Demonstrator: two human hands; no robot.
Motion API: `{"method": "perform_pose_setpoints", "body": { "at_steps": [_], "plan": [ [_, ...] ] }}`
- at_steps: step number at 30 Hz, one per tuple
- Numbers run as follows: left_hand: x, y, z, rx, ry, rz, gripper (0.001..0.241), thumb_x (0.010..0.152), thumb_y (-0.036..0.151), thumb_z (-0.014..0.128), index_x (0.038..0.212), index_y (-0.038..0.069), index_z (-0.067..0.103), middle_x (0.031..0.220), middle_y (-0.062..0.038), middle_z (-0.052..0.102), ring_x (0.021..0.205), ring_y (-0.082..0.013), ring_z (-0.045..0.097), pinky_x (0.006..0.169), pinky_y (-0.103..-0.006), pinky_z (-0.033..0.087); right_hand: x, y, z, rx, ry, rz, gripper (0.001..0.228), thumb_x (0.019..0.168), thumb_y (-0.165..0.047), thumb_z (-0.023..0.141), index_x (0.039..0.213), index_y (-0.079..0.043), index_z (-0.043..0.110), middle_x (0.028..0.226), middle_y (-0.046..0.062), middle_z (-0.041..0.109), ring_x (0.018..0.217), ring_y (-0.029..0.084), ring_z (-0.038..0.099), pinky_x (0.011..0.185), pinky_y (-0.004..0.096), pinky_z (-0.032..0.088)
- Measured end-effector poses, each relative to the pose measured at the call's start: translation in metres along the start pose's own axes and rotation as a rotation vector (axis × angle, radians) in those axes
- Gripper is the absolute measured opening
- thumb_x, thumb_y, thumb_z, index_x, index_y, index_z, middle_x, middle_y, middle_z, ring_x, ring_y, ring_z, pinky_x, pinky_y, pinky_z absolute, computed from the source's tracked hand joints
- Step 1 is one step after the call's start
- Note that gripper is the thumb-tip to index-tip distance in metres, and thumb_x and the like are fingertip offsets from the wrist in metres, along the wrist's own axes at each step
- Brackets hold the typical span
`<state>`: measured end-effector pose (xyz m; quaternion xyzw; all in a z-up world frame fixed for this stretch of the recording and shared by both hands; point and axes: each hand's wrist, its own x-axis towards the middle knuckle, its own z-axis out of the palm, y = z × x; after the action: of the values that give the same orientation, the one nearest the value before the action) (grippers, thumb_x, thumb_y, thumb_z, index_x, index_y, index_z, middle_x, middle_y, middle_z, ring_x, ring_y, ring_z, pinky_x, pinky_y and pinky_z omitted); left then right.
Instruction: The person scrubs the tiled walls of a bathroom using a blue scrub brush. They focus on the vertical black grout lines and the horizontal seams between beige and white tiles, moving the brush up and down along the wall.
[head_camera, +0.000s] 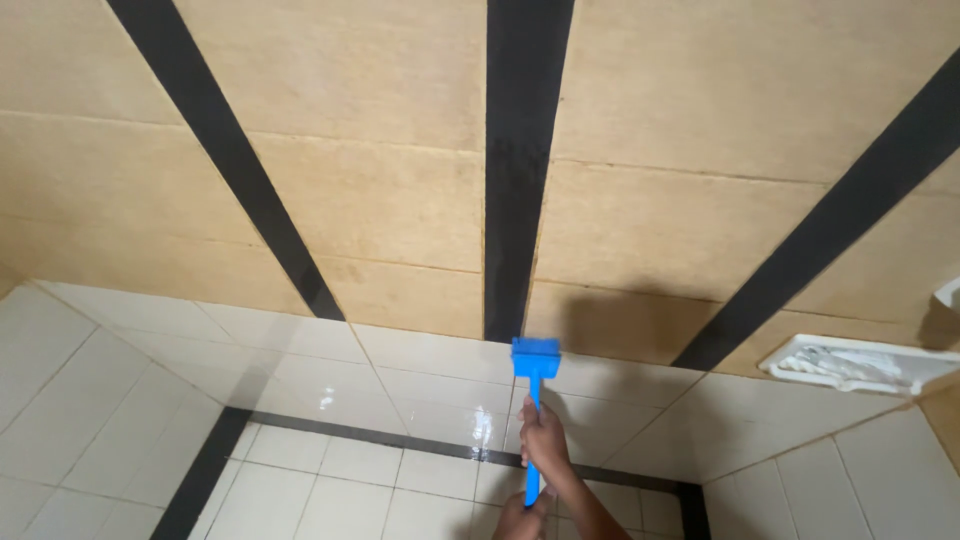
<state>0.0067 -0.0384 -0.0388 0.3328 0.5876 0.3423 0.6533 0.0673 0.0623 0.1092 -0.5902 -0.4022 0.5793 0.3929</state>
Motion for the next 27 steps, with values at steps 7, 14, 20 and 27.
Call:
{"method": "perform_pose_setpoints", "body": {
  "at_steps": [7,14,20,27],
  "plan": [
    [0.035,-0.036,0.028,-0.045,-0.13,0.125,0.031,0.102,0.031,0.067,0.083,0.008,0.067,0.057,0.003,0.052,0.052,-0.008,0.05,0.05,-0.0307,0.035,-0.009,-0.009,-0.026,-0.016,0.109,0.019,0.044,0.103,-0.048,0.048,0.091,-0.007,0.059,0.051,0.002,0.041,0.035,0.014,0.039,0.034,0.032,0.033],
    [0.038,-0.028,0.069,0.106,-0.189,0.102,0.019,0.101,0.024,0.066,0.092,0.008,0.07,0.061,0.001,0.054,0.056,-0.0101,0.053,0.054,-0.032,0.039,-0.003,-0.002,-0.075,-0.035,0.269,-0.058,0.046,0.101,-0.05,0.048,0.085,-0.008,0.06,0.052,0.0,0.038,0.038,0.014,0.038,0.035,0.034,0.032],
    [0.088,-0.087,0.103,0.114,-0.238,0.457,0.017,0.096,0.011,0.065,0.11,0.006,0.074,0.081,0.0,0.069,0.077,-0.0098,0.065,0.07,-0.0317,0.05,0.004,0.009,-0.111,-0.103,0.331,-0.081,0.05,0.1,-0.053,0.046,0.081,-0.009,0.061,0.049,0.001,0.044,0.039,0.014,0.045,0.041,0.032,0.037],
    [0.004,0.059,0.126,0.182,-0.245,0.356,0.015,0.1,0.02,0.063,0.105,0.007,0.065,0.079,-0.005,0.062,0.073,-0.0154,0.055,0.068,-0.0362,0.047,0.015,-0.013,-0.156,0.12,0.312,-0.338,0.048,0.103,-0.049,0.047,0.081,-0.008,0.059,0.05,-0.002,0.043,0.041,0.009,0.04,0.039,0.029,0.032]
  ]
}}
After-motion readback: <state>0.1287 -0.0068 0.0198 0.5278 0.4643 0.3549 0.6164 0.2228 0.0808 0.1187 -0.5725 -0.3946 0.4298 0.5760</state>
